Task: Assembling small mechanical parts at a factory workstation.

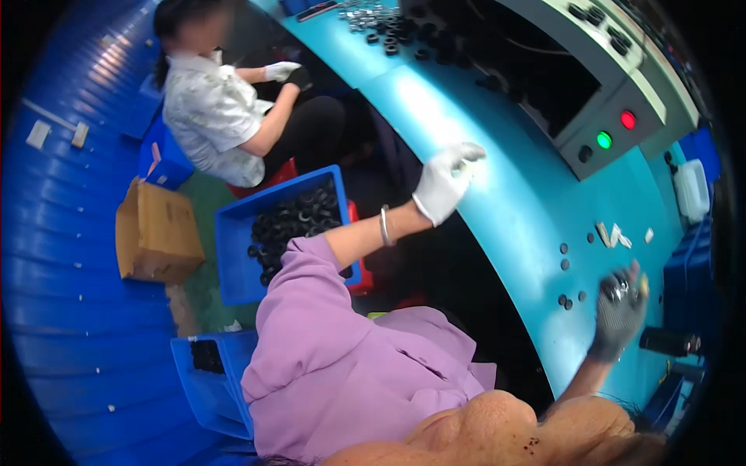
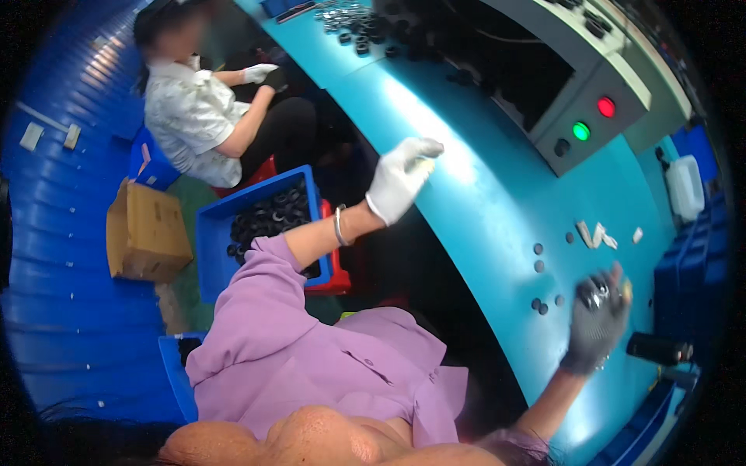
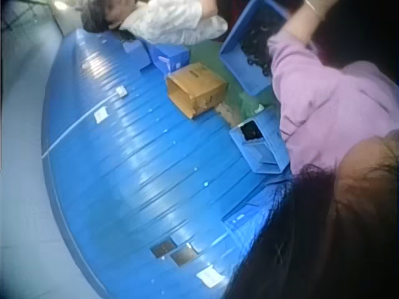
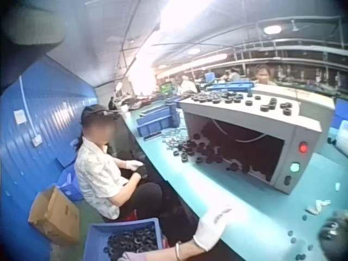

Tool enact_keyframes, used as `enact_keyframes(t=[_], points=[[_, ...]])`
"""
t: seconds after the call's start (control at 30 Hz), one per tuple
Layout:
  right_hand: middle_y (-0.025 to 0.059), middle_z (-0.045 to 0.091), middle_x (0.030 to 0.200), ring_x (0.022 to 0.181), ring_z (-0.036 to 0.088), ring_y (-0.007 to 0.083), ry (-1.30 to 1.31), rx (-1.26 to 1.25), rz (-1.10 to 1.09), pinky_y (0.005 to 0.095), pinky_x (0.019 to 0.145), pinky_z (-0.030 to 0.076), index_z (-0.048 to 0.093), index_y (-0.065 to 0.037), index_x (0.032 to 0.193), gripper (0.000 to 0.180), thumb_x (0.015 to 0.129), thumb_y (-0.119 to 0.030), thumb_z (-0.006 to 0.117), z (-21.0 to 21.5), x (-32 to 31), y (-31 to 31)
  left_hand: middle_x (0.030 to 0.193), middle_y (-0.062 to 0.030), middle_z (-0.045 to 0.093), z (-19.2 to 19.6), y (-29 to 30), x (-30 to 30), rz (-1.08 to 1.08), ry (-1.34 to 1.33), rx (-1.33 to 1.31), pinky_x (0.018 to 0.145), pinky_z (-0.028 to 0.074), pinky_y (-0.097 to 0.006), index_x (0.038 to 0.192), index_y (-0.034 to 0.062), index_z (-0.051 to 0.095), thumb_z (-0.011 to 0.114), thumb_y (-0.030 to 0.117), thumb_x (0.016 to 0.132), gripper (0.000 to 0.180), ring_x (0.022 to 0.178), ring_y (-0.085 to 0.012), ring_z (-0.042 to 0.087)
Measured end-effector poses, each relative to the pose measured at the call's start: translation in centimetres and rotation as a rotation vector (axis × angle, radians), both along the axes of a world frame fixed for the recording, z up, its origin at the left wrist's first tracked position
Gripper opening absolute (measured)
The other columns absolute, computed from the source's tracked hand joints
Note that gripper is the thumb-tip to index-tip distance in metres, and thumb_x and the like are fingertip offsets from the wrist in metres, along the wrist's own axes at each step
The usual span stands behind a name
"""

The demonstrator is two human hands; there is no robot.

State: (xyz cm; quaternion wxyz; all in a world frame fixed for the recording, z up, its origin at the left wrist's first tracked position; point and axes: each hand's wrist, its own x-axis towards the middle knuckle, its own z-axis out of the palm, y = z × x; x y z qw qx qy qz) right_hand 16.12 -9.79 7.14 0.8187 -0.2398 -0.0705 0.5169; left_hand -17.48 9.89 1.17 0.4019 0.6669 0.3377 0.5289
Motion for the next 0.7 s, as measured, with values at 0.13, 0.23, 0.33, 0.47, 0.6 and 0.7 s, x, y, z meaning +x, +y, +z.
enact_keyframes(t=[0.13,0.23,0.33,0.47,0.6,0.7], points=[[0.0148,0.052,0.111,0.096,0.05,0.0188,0.282,-0.096,0.329,0.0257,0.076,0.046,0.04,0.005,0.145,0.048,0.099,-0.002,0.05,-0.7,-6.7,5.8,0.116,-0.0125,0.068,0.9,2.9,1.5,-0.105,-0.294,-0.53,0.093,0.052,-0.032,0.122,-0.0052,0.065,0.054,0.004,0.094,0.031,0.101,-0.0203,0.066],[0.0126,0.056,0.11,0.084,0.051,0.0128,-0.162,-0.173,0.393,0.0215,0.064,0.043,0.044,0.005,0.142,0.044,0.099,-0.005,0.048,-1.5,-10.9,8.6,0.118,-0.0131,0.067,1.2,4.2,2.9,-0.131,-0.233,-0.457,0.092,0.054,-0.033,0.122,-0.0046,0.065,0.055,0.004,0.095,0.03,0.102,-0.0205,0.066],[0.0073,0.06,0.096,0.067,0.048,0.0092,-0.817,-0.279,0.41,0.0219,0.058,0.039,0.051,0.003,0.131,0.035,0.098,-0.009,0.045,-1.8,-14.2,11.2,0.116,-0.0122,0.069,-0.8,9.2,5.5,-0.022,-0.073,-0.03,0.092,0.054,-0.032,0.12,-0.0009,0.068,0.059,0.003,0.093,0.029,0.104,-0.0207,0.067],[0.0097,0.065,0.087,0.066,0.06,0.0227,-1.609,-0.209,0.158,0.0339,0.059,0.047,0.059,-0.005,0.116,0.022,0.095,-0.009,0.055,-5.7,-15.6,13.9,0.099,-0.0189,0.069,0.1,16.8,11.3,0.194,0.296,0.533,0.089,0.053,-0.045,0.095,0.0042,0.074,0.066,0.01,0.08,0.018,0.095,-0.0372,0.065],[0.0119,0.066,0.092,0.073,0.065,0.032,-1.927,-0.116,-0.008,0.0384,0.064,0.051,0.063,-0.008,0.104,0.016,0.089,-0.008,0.066,-6.2,-15.9,15.0,0.117,-0.017,0.065,0.0,20.5,16.9,0.209,0.704,0.629,0.092,0.048,-0.048,0.107,0.0067,0.072,0.066,0.022,0.085,0.028,0.11,-0.0376,0.057],[0.0111,0.065,0.09,0.074,0.065,0.0307,-1.932,-0.132,0.028,0.0385,0.064,0.05,0.063,-0.008,0.103,0.015,0.089,-0.009,0.066,-6.1,-16.1,15.1,0.12,-0.0167,0.064,-1.0,23.9,20.0,0.223,0.794,0.711,0.094,0.044,-0.05,0.109,0.0085,0.072,0.063,0.027,0.088,0.029,0.114,-0.0376,0.055]])
